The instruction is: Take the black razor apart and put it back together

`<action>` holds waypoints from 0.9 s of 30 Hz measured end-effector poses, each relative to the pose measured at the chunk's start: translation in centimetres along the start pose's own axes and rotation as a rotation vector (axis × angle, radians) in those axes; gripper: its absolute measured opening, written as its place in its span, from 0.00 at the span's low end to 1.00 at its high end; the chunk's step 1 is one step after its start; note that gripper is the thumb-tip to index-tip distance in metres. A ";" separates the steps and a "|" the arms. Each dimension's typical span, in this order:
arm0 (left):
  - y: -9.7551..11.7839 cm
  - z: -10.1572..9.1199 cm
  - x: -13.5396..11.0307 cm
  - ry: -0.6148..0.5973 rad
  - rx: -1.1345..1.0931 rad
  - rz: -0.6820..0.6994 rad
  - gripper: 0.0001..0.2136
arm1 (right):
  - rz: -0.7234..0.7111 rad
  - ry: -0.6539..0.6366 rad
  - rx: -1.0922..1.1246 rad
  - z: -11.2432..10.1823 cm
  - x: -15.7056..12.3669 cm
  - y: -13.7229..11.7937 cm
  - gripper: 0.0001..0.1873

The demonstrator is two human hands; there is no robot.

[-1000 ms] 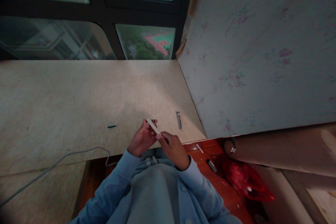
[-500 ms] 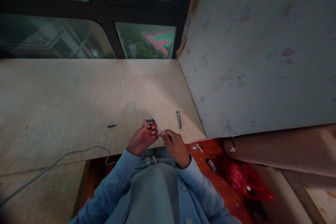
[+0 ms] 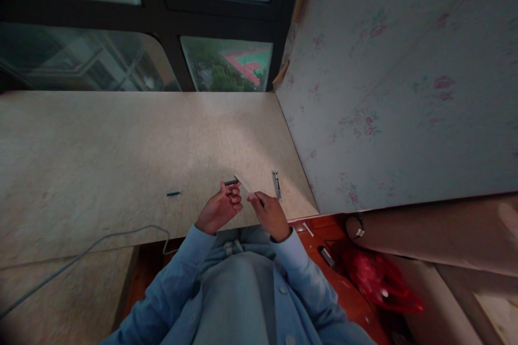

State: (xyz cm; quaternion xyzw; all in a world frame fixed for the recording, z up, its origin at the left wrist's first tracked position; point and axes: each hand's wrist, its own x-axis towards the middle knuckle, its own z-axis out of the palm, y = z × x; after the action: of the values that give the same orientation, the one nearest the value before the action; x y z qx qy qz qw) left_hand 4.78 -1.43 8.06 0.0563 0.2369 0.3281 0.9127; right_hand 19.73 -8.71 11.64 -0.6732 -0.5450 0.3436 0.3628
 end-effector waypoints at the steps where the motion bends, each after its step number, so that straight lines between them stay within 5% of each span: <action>1: 0.0 -0.1 0.2 0.007 -0.003 0.002 0.15 | -0.001 0.006 -0.009 0.0 0.1 0.1 0.19; 7: 0.1 0.0 0.9 0.030 -0.009 0.002 0.14 | -0.067 -0.078 -0.011 0.6 0.2 -0.1 0.19; 14: 0.6 -0.4 1.4 -0.033 0.004 0.005 0.15 | -0.031 0.048 -0.100 0.7 0.5 0.4 0.18; 21: 0.5 0.0 2.0 -0.026 0.061 0.015 0.16 | -0.086 -0.011 -0.030 0.9 0.2 -0.2 0.19; 27: 0.8 0.3 1.6 -0.090 0.047 0.024 0.14 | -0.041 0.086 -0.029 0.6 0.1 0.0 0.20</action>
State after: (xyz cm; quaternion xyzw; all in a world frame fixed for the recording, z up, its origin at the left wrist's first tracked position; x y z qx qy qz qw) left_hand 5.51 0.14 7.86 0.0953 0.2027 0.3305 0.9168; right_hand 19.25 -8.51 11.31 -0.6813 -0.5476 0.2989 0.3828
